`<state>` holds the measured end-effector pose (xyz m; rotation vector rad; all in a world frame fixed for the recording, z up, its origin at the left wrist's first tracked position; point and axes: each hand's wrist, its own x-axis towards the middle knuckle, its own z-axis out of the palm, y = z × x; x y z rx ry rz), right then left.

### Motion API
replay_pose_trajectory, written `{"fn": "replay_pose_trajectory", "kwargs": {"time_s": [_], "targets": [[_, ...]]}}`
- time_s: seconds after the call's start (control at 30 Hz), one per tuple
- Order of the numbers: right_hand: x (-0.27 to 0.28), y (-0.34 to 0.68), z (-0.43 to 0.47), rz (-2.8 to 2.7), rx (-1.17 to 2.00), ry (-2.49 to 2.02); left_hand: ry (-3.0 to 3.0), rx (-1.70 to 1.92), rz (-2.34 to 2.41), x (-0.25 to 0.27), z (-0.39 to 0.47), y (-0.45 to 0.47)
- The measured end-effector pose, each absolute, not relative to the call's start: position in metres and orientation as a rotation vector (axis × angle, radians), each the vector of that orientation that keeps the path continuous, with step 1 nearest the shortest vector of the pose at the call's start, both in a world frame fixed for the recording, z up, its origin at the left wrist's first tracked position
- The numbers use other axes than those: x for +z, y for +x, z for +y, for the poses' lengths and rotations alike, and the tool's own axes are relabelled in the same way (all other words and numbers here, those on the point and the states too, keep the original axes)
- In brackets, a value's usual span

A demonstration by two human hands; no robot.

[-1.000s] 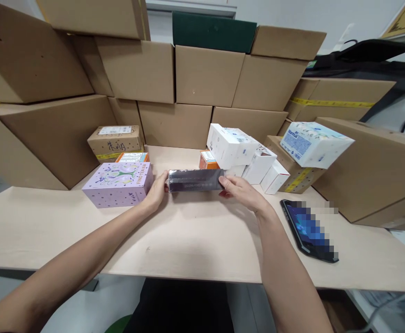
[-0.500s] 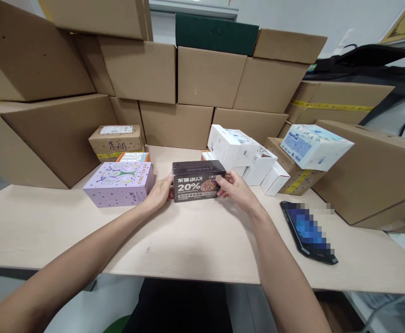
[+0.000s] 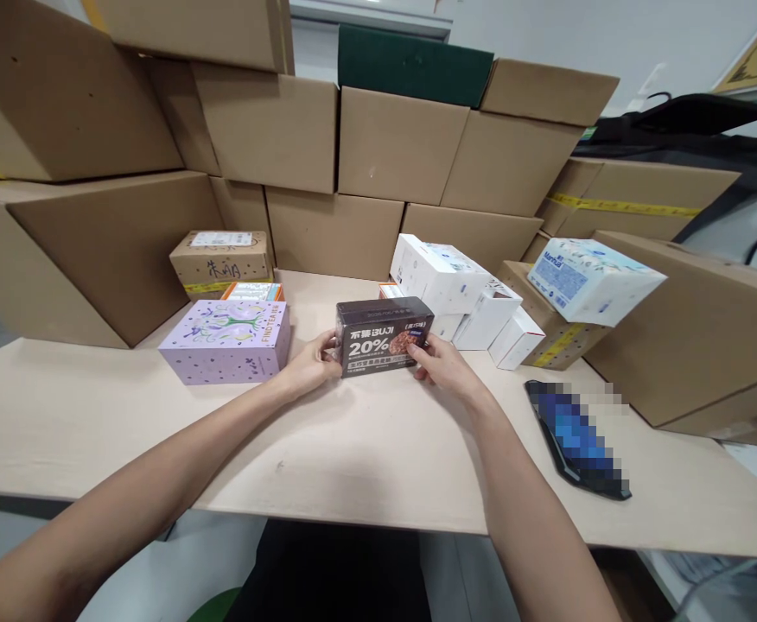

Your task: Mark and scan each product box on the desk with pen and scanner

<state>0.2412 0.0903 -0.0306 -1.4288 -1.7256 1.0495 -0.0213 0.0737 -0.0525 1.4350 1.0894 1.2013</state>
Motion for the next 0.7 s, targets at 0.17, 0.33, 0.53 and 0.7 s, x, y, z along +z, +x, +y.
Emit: {"fn": "replay_pose_trajectory", "kwargs": {"time_s": [0.17, 0.33, 0.53, 0.7], "targets": [[-0.029, 0.239, 0.09, -1.725, 1.013, -1.457, 1.501, 1.138, 1.105, -0.044, 0.069, -0.022], [-0.025, 0.239, 0.088, -1.709, 0.943, -1.506, 1.506, 1.158, 1.125, -0.045, 0.072, -0.027], [-0.021, 0.236, 0.085, -1.702, 0.986, -1.455, 1.423, 1.176, 1.143, -0.043, 0.071, -0.031], [-0.019, 0.24, 0.087, -1.732, 1.012, -1.467, 1.457, 1.176, 1.265, -0.036, 0.067, -0.031]]}}
